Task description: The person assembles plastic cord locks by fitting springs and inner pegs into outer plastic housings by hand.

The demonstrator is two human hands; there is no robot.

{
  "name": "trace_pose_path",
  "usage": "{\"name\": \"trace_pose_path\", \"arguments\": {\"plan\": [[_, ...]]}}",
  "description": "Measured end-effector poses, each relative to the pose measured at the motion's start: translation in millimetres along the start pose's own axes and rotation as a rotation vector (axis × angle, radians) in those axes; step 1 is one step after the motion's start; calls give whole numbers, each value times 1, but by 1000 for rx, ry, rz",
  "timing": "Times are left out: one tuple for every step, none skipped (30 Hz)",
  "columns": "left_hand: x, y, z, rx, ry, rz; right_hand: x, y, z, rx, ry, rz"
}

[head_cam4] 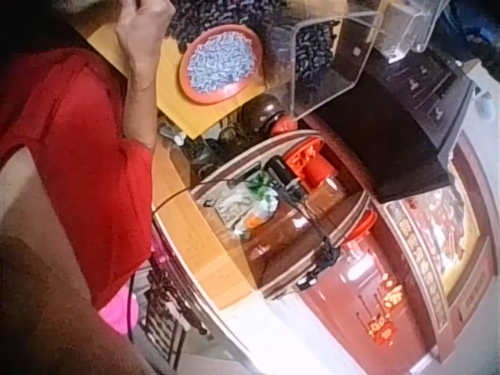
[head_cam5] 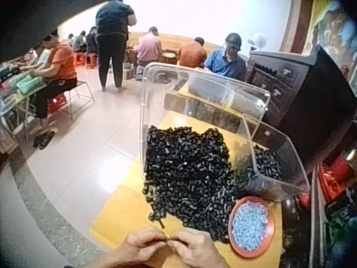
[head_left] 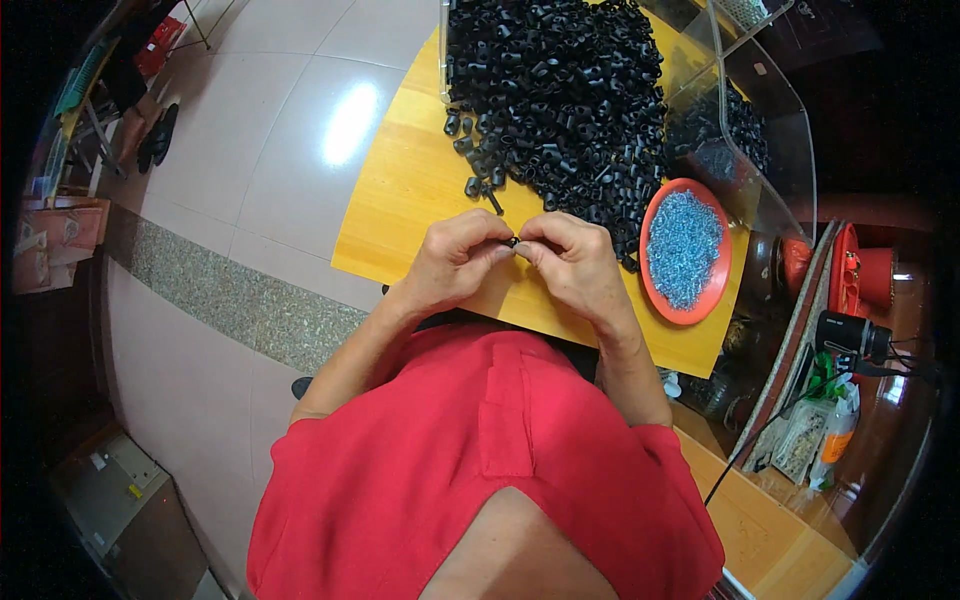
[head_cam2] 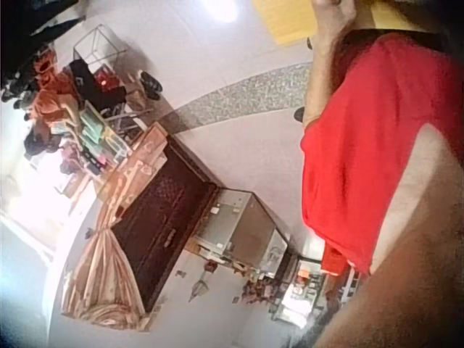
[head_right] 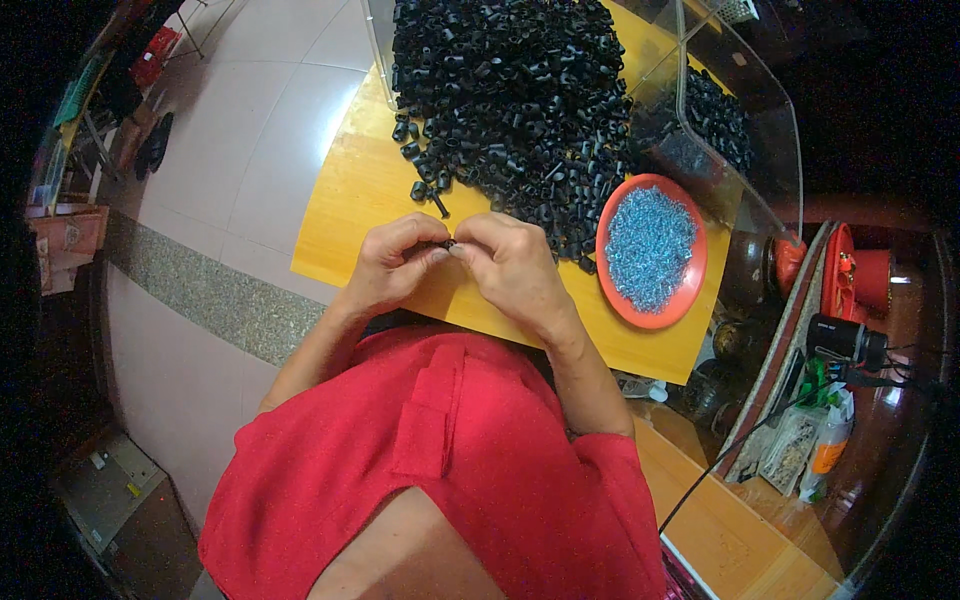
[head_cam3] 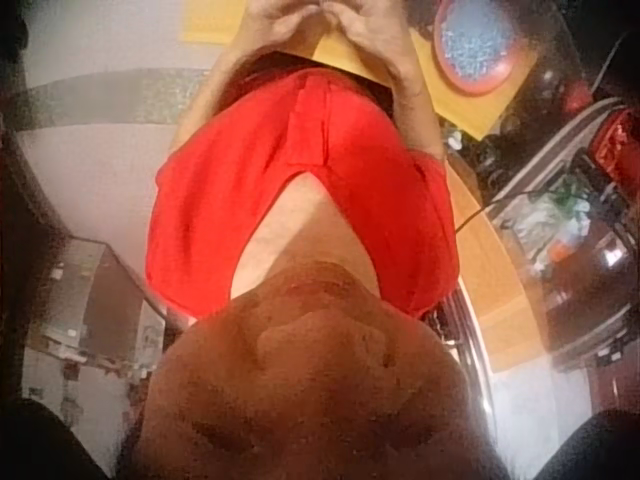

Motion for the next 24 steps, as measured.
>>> {"name": "trace_pose_path", "arguments": {"plan": [[0, 0, 0, 3, -7, 1, -1, 0, 0, 10, -36, 10], [0, -1, 0, 5, -14, 3, -1, 1, 0, 11, -36, 12], [-1, -1, 0, 5, -13, 4, 0, 1, 1, -9, -76, 8], [-1, -1, 0, -5, -67, 17, 1, 2, 3, -29, -116, 3], [-1, -1, 0, -14, -120, 31, 4, 2, 3, -30, -115, 5], [0, -1, 0, -16, -120, 32, 10, 2, 4, -5, -100, 40], [1, -1, 0, -44, -134, 64, 13, 2, 4, 20, -85, 75], [3, 0, 1, -72, -147, 97, 14, 3, 5, 22, -84, 76], [4, 0, 0, -71, -145, 98, 14, 3, 6, 16, -81, 68], [5, 0, -1, -89, -113, 75, 14, 3, 6, 11, -77, 60], [5, 0, -1, -107, -81, 53, 12, 1, 5, 11, -77, 62], [4, 0, -1, -108, -81, 53, 7, -5, 3, -87, -84, 127], [4, 1, -1, -110, -103, 65, 3, -11, 1, -184, -91, 192], [4, 1, -1, -114, -125, 77, -1, -16, -5, -213, -92, 267], [3, 1, -1, -112, -123, 78, -7, -20, -10, -222, -82, 334], [2, 0, -1, -93, -137, 66, -10, -21, -15, -234, -79, 392], [2, 0, -1, -75, -152, 54, -12, -21, -19, -246, -77, 449], [1, 0, -1, -78, -151, 53, -15, -20, -24, -245, -80, 449], [0, -1, -2, -77, -151, 56, -18, -18, -28, -243, -92, 518], [-1, -2, -2, -77, -151, 58, -19, -17, -30, -241, -104, 587], [-1, -2, -2, -81, -152, 56, -19, -15, -32, -239, -108, 586], [-1, -2, -1, -81, -152, 62, -18, -13, -34, -237, -89, 627], [-1, -2, -1, -80, -151, 68, -17, -12, -36, -235, -69, 669], [0, -1, -2, -81, -150, 68, -19, -11, -37, -235, -70, 670]]}}
Point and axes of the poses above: each hand's wrist, its own z-axis away from the middle knuckle, its own y-axis out of the palm, x = y × z, the point moved 2 cm from there along -z, towards the middle knuckle, and after that the axes turned 14 degrees about x, right-handed, at the moved point
